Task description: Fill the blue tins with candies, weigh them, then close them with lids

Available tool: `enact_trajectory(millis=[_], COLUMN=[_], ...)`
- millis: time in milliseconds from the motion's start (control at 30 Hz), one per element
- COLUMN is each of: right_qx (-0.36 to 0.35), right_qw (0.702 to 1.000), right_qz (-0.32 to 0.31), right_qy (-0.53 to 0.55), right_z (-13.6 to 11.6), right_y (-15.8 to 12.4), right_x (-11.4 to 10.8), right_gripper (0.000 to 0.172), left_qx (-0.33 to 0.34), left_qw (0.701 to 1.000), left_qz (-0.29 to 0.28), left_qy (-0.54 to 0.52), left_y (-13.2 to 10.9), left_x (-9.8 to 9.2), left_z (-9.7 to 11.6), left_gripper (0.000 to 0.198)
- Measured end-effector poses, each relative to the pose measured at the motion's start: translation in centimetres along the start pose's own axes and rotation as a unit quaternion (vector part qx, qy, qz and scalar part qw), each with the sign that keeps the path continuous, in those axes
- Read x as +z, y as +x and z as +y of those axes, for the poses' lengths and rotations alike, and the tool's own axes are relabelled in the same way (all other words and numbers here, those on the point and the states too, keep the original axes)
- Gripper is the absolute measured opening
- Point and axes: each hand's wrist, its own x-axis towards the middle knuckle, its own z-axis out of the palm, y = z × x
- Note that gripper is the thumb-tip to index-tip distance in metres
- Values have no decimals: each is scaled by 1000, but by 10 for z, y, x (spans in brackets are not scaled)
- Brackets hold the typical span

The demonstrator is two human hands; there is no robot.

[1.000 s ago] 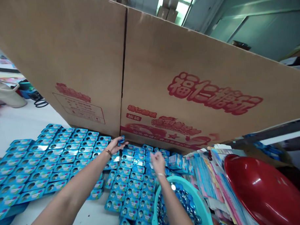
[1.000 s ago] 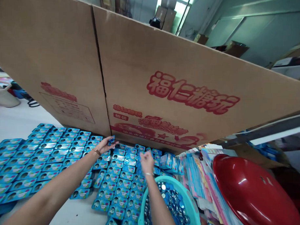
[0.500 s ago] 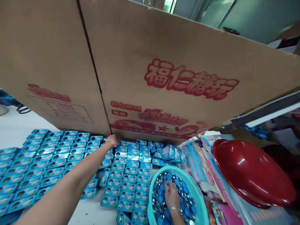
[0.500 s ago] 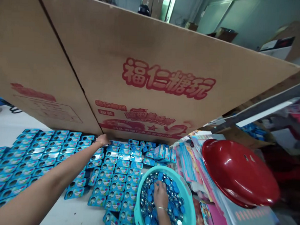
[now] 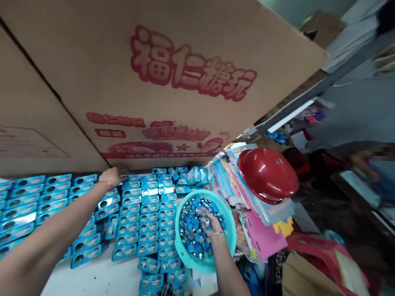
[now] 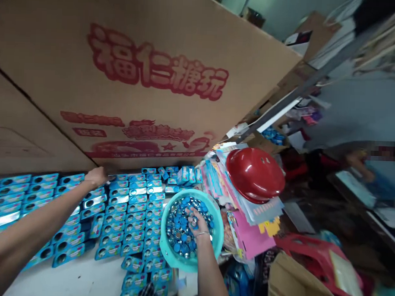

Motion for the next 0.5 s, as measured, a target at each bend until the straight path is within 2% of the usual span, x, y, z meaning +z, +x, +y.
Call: enact_trajectory(millis=[100,200,233,267,300,333,367,400,433,500], right_qx=[-14,-28,-33,-38,-42,-46,-49,-52,-53,-55], right_qw=[999,997,996,994,991,988,983,977,969,947], right_qz=[-31,-66,-79,-93,-109,-125,-142,-160,-179,-217], right_qy=[-6,-25,-34,-46,-61,-80,-102,-129,-159,-232], right_z=[-7,-13,-15,-17,-19,-21,-23,-24,-24,-19], right_y=[-10,-21,-24,-26,-27,-28,-29,-28,-26,-20], right_x=[-1,8,14,22,31,42,54,67,82,115], right_gripper=[42,43,43,44,44,45,46,47,48,50], left_qx=[29,37,2,-42,-87,-128,-153,-173,-187,-207], left_qw=[993,954,875,770,677,610,565,536,518,502], left_qz=[17,-19,-68,-109,-143,-155,-162,-164,-161,-161], left_qy=[-115,-295,-480,-627,-717,-767,-795,-810,-819,-824], left_y=[-35,-90,-111,-132,-152,-171,-188,-203,-215,-232], left_x=[-2,15,25,37,50,62,74,85,94,106], left_z=[-9,-26,-33,-40,-47,-53,-59,-64,-68,-76], left_gripper=[30,26,25,27,28,32,35,36,34,28])
